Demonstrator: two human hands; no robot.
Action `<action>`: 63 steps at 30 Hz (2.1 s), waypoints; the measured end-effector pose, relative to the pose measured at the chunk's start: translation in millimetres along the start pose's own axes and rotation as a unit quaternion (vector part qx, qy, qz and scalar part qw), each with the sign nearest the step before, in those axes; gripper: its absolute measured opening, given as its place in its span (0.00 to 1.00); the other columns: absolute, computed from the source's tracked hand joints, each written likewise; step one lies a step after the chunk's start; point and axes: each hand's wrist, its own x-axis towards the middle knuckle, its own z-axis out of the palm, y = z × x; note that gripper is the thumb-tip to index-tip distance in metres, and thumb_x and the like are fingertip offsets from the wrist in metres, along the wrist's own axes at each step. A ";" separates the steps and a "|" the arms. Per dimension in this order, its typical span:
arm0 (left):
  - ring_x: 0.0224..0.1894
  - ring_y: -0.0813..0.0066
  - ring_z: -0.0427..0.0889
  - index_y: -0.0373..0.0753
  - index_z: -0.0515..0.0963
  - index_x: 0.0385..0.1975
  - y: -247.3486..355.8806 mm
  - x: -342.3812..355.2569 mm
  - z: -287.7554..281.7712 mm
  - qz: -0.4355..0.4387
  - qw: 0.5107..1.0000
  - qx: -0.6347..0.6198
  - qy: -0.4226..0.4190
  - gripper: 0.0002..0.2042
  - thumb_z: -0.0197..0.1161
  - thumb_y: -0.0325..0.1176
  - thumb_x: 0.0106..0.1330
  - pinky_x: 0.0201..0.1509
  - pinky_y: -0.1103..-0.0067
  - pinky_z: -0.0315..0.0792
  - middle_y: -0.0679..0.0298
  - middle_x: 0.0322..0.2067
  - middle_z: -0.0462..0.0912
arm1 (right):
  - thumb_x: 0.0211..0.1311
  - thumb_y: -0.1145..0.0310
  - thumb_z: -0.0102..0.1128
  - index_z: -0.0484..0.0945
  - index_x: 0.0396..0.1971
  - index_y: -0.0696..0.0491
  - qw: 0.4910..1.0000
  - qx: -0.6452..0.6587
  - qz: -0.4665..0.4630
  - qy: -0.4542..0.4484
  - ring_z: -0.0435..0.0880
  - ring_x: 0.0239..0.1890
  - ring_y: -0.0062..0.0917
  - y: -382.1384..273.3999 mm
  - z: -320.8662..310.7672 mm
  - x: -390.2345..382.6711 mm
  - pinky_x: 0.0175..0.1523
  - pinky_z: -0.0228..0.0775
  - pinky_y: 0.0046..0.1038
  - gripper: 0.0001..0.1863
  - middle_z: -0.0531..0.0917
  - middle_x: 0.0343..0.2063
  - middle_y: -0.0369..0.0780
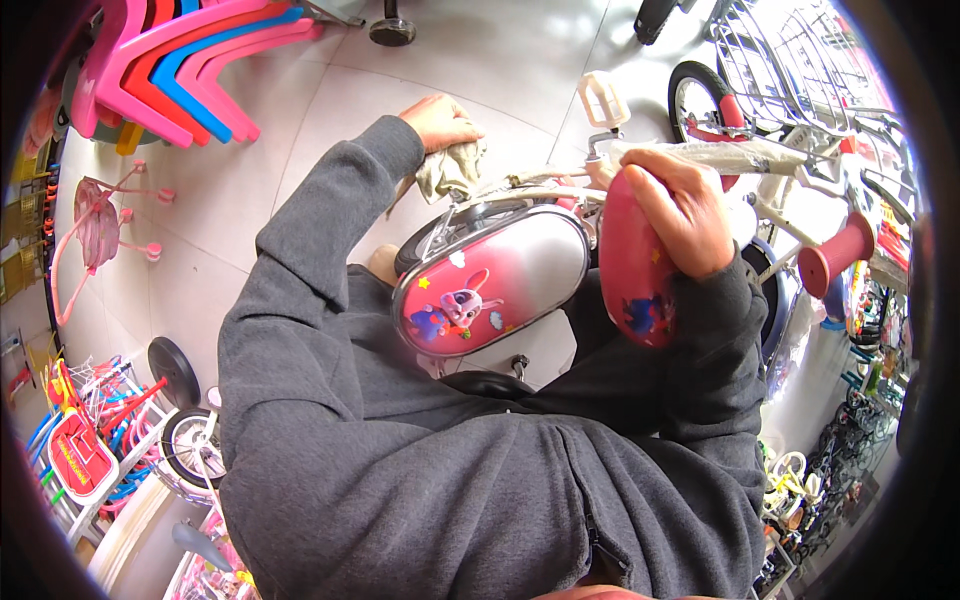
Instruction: The person wipes the seats of two children's bicycles with a cloth. They first clean a pink seat with a cartoon design, then move to a yellow bicycle and wipe its black seat and frame.
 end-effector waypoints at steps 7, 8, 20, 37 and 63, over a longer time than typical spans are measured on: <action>0.27 0.76 0.78 0.30 0.80 0.27 29.8 -10.3 -24.8 0.135 0.986 -0.068 0.076 0.12 0.61 0.34 0.52 0.34 0.80 0.71 0.59 0.23 0.82 | 0.56 0.54 0.51 0.77 0.21 0.55 0.999 -0.034 -0.041 -0.007 0.76 0.24 0.42 9.8 24.4 27.7 0.34 0.69 0.37 0.19 0.77 0.19 0.46; 0.28 0.77 0.78 0.30 0.80 0.27 36.4 -19.0 -33.0 0.120 0.986 -0.095 0.073 0.11 0.61 0.34 0.52 0.35 0.80 0.71 0.60 0.25 0.82 | 0.56 0.57 0.52 0.78 0.24 0.51 0.990 -0.098 -0.094 0.031 0.77 0.23 0.39 11.0 30.9 33.7 0.35 0.69 0.37 0.14 0.77 0.21 0.43; 0.27 0.82 0.76 0.32 0.76 0.34 43.4 -197.7 -39.1 0.014 0.935 -0.324 0.143 0.09 0.53 0.27 0.56 0.32 0.86 0.70 0.66 0.25 0.77 | 0.56 0.54 0.50 0.80 0.30 0.45 0.973 -0.203 -0.080 0.071 0.81 0.29 0.35 22.5 35.3 36.7 0.34 0.70 0.36 0.13 0.81 0.25 0.40; 0.28 0.70 0.82 0.33 0.78 0.31 -89.4 -150.3 31.5 -0.277 0.822 -0.475 0.146 0.07 0.57 0.30 0.58 0.34 0.75 0.77 0.59 0.28 0.82 | 0.50 0.53 0.62 0.74 0.27 0.50 0.752 0.582 0.262 0.163 0.74 0.14 0.28 125.1 20.1 41.1 0.16 0.65 0.30 0.16 0.77 0.19 0.38; 0.29 0.66 0.81 0.32 0.76 0.31 -59.2 -127.7 -50.6 -0.152 0.819 -0.506 0.224 0.09 0.60 0.31 0.55 0.35 0.72 0.76 0.55 0.29 0.81 | 0.45 0.68 0.60 0.73 0.32 0.55 0.645 0.660 0.313 0.224 0.76 0.26 0.32 110.5 16.8 73.2 0.31 0.71 0.37 0.13 0.75 0.26 0.41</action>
